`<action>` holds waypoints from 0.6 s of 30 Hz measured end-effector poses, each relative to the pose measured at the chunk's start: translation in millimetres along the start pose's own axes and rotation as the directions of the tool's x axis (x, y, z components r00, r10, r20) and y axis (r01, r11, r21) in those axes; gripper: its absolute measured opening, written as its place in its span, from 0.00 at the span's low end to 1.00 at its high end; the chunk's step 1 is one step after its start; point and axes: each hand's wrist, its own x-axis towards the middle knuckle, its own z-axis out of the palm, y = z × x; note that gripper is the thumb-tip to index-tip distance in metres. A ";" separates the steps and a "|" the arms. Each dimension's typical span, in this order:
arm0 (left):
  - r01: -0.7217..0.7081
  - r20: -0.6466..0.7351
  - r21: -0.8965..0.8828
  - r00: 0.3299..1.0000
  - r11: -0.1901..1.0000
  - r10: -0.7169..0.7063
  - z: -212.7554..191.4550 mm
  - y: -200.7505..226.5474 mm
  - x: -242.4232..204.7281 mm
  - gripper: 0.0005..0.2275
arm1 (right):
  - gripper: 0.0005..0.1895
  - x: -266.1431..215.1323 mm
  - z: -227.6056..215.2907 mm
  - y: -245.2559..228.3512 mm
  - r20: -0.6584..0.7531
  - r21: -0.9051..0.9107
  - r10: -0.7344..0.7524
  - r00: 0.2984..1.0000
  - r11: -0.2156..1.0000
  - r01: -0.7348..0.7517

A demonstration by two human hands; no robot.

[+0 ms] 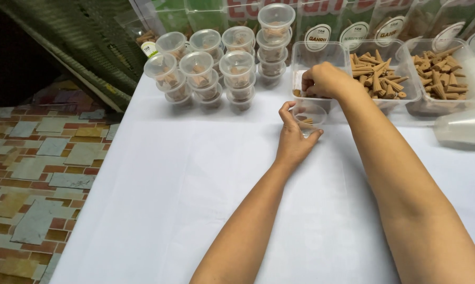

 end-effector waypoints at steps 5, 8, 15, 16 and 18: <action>0.017 0.012 0.002 1.000 1.000 -0.017 0.0 -3.9 1.2 0.36 | 0.09 -3.4 5.0 4.2 -0.025 0.034 0.015 1.000 0.999 -0.014; 0.006 0.008 -0.001 1.000 1.000 -0.006 -0.1 -5.7 2.3 0.36 | 0.07 -9.2 -2.2 9.1 -0.104 -0.015 -0.038 0.994 0.999 0.037; -0.018 0.028 -0.125 0.999 0.992 0.022 -6.1 -2.3 0.9 0.30 | 0.08 -104.6 -73.3 -13.9 -0.277 0.261 -0.125 0.953 0.945 0.200; -0.019 0.031 -0.128 0.999 0.992 0.023 -5.9 -1.1 0.8 0.30 | 0.08 -119.9 -80.7 -24.4 -0.277 0.259 -0.122 0.953 0.946 0.196; 0.003 0.040 0.000 0.999 1.000 -0.003 -5.0 0.9 0.7 0.36 | 0.06 -150.4 -94.9 -45.0 -0.326 0.225 -0.208 0.922 0.930 0.289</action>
